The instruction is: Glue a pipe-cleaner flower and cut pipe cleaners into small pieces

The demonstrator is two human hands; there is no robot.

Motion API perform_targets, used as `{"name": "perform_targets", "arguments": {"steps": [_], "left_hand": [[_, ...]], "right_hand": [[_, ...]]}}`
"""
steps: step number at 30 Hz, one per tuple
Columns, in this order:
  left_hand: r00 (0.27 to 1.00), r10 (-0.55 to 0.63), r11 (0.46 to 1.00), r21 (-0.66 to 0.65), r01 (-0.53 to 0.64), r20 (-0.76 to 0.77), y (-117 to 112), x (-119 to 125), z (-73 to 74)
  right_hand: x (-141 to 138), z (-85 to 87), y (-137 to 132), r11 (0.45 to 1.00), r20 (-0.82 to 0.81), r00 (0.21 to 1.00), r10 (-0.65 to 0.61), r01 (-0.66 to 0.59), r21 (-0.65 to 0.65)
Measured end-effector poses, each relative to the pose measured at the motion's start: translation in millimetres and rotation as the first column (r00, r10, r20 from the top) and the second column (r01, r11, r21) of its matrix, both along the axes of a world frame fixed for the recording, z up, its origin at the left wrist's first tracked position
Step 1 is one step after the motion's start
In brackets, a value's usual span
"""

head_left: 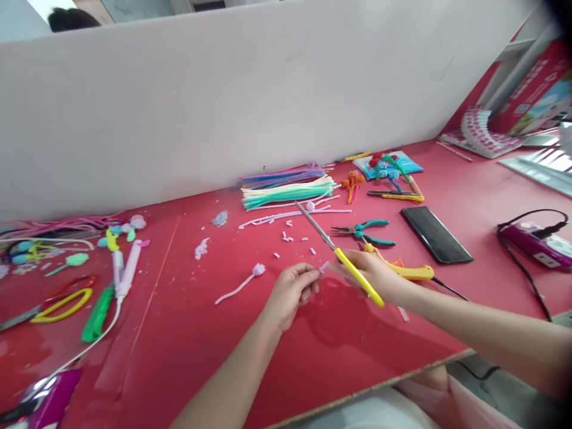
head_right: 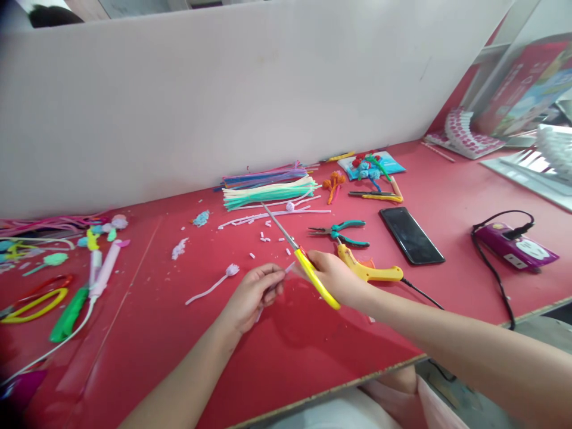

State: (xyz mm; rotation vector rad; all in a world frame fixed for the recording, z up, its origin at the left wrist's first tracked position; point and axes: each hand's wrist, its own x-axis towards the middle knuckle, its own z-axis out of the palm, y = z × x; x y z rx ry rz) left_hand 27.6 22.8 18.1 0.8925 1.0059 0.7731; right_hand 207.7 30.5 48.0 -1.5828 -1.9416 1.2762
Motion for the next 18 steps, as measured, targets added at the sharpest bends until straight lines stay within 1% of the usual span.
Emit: {"name": "perform_targets", "arguments": {"steps": [2,4,7,11,18], "left_hand": [[0.995,0.099,0.994,0.033,-0.101,0.032,3.7,-4.0,-2.5],[0.98,0.193,0.979,0.052,-0.196,0.05,8.0,-8.3,-4.1],[0.963,0.266,0.961,0.071,-0.268,0.039,12.6,-11.8,-4.3],[0.964,0.267,0.959,0.093,-0.267,0.016,13.7,-9.4,-4.1],[0.964,0.266,0.959,0.104,-0.265,0.002,12.2,-5.9,-4.1]], "right_hand": [[7.8,-0.9,-3.6,0.999,0.097,0.995,0.039,-0.039,0.002],[15.8,-2.4,-9.5,0.994,0.195,0.975,0.104,-0.109,0.012],[23.7,-5.2,-19.6,0.981,0.237,0.952,0.196,-0.188,-0.058],[22.7,-7.2,-29.0,0.972,0.217,0.949,0.229,-0.211,-0.101],[14.5,-6.4,-31.2,0.973,0.144,0.971,0.19,-0.167,-0.158]]}}
